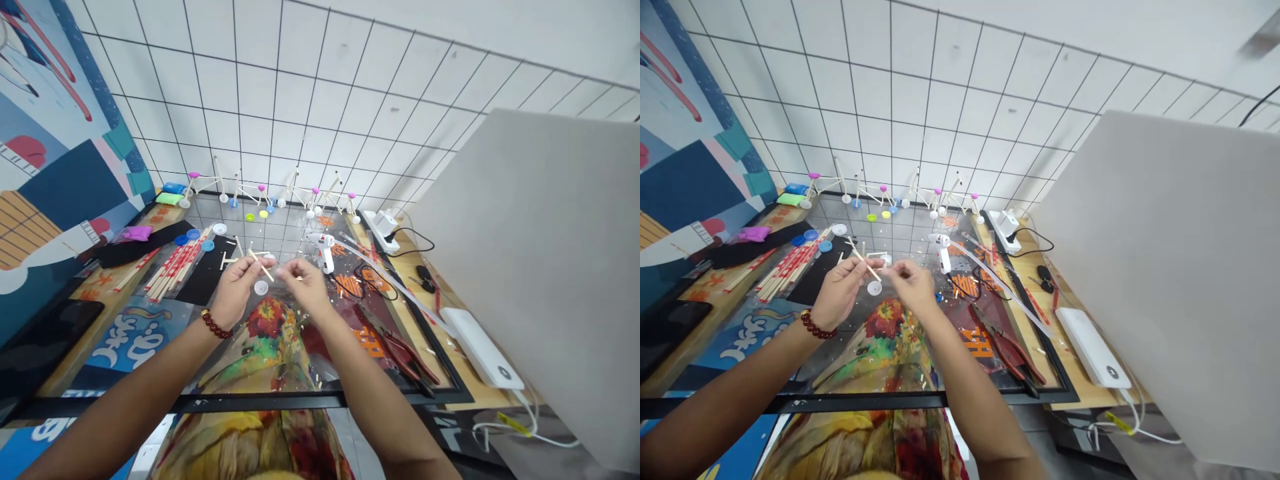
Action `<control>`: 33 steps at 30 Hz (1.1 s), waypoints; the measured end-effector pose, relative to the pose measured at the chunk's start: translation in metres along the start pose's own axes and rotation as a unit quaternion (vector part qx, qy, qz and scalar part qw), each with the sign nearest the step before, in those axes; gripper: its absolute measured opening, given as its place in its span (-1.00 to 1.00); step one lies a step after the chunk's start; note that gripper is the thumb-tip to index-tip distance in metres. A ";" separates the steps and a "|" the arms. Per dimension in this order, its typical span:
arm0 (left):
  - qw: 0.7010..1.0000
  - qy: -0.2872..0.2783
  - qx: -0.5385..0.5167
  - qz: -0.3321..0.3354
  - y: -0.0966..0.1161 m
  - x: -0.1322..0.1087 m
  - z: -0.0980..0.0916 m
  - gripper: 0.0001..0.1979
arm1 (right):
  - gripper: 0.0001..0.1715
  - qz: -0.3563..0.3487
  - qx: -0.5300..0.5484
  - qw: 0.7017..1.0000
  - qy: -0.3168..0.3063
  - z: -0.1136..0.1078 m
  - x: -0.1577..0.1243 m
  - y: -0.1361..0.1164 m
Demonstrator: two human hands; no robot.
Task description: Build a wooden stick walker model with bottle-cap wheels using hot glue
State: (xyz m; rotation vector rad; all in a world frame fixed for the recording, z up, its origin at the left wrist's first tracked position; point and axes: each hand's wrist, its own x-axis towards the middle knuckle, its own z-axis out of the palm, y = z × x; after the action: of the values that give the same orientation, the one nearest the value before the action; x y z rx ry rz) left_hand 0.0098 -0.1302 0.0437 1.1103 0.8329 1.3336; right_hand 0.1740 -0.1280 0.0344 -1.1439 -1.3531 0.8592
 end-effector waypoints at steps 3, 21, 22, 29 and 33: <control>0.998 0.000 -0.052 -0.034 0.004 0.001 -0.004 -0.61 | -0.62 0.007 -0.207 0.964 0.169 -0.038 0.015 0.011; 0.997 -0.030 0.077 -0.006 0.000 0.001 -0.005 -0.68 | -0.52 0.011 -0.177 0.973 0.149 -0.068 0.032 0.014; 0.995 -0.029 0.097 0.006 -0.001 0.001 -0.006 -0.68 | -0.54 -0.002 -0.120 0.984 0.128 -0.064 0.025 0.011; 0.988 0.016 0.150 0.024 -0.001 0.001 -0.008 -0.71 | -0.65 0.002 -0.033 0.999 0.002 -0.040 -0.004 -0.001; 0.985 0.049 0.163 0.027 0.000 0.003 -0.009 -0.73 | -0.63 -0.006 -0.042 0.999 0.004 -0.038 -0.009 0.000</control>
State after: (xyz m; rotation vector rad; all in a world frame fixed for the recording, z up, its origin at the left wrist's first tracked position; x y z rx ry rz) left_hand 0.0015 -0.1260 0.0416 1.3354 1.1302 1.3345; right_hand 0.2108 -0.1407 0.0366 -1.2009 -1.3987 0.7949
